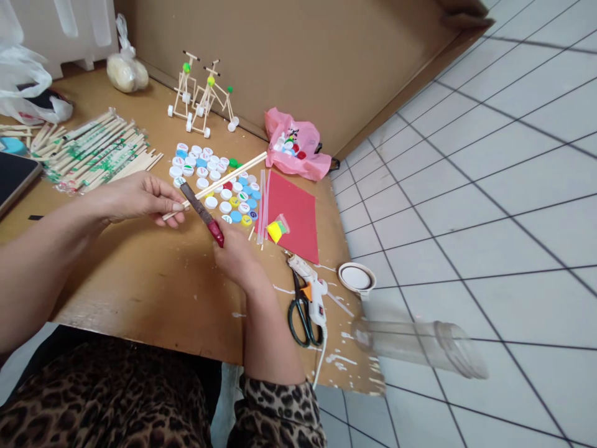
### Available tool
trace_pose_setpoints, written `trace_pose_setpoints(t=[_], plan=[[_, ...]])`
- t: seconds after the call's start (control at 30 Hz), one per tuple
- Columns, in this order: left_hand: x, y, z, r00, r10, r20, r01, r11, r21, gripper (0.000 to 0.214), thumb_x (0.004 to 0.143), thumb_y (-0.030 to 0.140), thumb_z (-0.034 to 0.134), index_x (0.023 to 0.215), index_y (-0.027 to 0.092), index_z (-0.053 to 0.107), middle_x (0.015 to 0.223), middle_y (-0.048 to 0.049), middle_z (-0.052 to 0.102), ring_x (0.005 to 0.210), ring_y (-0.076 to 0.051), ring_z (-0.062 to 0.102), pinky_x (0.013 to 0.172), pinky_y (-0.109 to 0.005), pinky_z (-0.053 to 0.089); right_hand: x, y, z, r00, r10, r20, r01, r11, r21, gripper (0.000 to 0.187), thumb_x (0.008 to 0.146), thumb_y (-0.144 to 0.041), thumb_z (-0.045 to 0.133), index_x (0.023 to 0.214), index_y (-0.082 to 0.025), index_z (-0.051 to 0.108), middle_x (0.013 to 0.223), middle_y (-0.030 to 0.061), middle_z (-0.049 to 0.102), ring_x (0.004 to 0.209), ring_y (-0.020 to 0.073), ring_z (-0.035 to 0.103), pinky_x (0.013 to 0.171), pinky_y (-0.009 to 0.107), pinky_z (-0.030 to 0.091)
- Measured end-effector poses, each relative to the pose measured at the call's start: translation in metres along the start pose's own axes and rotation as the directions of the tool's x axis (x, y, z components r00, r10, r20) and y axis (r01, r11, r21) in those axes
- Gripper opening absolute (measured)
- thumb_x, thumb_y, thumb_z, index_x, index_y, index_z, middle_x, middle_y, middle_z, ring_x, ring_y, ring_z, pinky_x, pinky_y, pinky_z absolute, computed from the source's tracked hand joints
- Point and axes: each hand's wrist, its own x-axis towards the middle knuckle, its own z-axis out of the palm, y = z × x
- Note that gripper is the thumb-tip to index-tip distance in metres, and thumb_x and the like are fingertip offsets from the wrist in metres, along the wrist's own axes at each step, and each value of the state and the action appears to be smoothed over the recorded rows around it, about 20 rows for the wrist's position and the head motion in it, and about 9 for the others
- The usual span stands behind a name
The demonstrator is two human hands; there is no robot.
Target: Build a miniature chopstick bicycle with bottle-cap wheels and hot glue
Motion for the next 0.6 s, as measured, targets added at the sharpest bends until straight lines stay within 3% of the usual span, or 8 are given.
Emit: trace_pose_setpoints(t=[0.3,0.47,0.6], plan=[[-0.002,0.002,0.003,1.0,0.017,-0.004,-0.017,1.0,-0.004,0.009,0.072,0.019,0.075,0.063,0.017,0.072,0.064,-0.0044,0.073,0.061,-0.016,0.067,0.062,-0.027,0.054,0.002,-0.005,-0.001,0.999,-0.042,0.008,0.042,0.997,0.068,0.048,0.071,-0.008,0.047,0.115,-0.019,0.063,0.106,0.0091,0.073,0.095,0.0254,0.063,0.085,0.037,0.05],[-0.002,0.001,-0.001,0.998,0.045,0.045,-0.045,0.999,-0.004,0.007,0.072,0.02,0.075,0.067,0.016,0.073,0.066,-0.0047,0.073,0.063,-0.016,0.067,0.064,-0.027,0.053,0.003,-0.01,-0.001,0.998,-0.054,0.02,0.052,0.995,0.08,0.032,0.07,-0.008,0.045,0.093,-0.021,0.062,0.089,0.005,0.07,0.079,0.0208,0.059,0.074,0.031,0.047],[-0.001,0.0,-0.003,0.998,-0.009,0.061,0.006,0.998,0.055,0.006,0.073,0.021,0.073,0.073,0.015,0.074,0.069,-0.0036,0.074,0.064,-0.014,0.067,0.067,-0.027,0.054,0.003,-0.013,-0.001,0.998,-0.01,0.067,0.007,0.999,0.038,0.014,0.073,-0.009,0.045,0.074,-0.022,0.05,0.076,0.002,0.062,0.069,0.0169,0.052,0.066,0.028,0.04]])
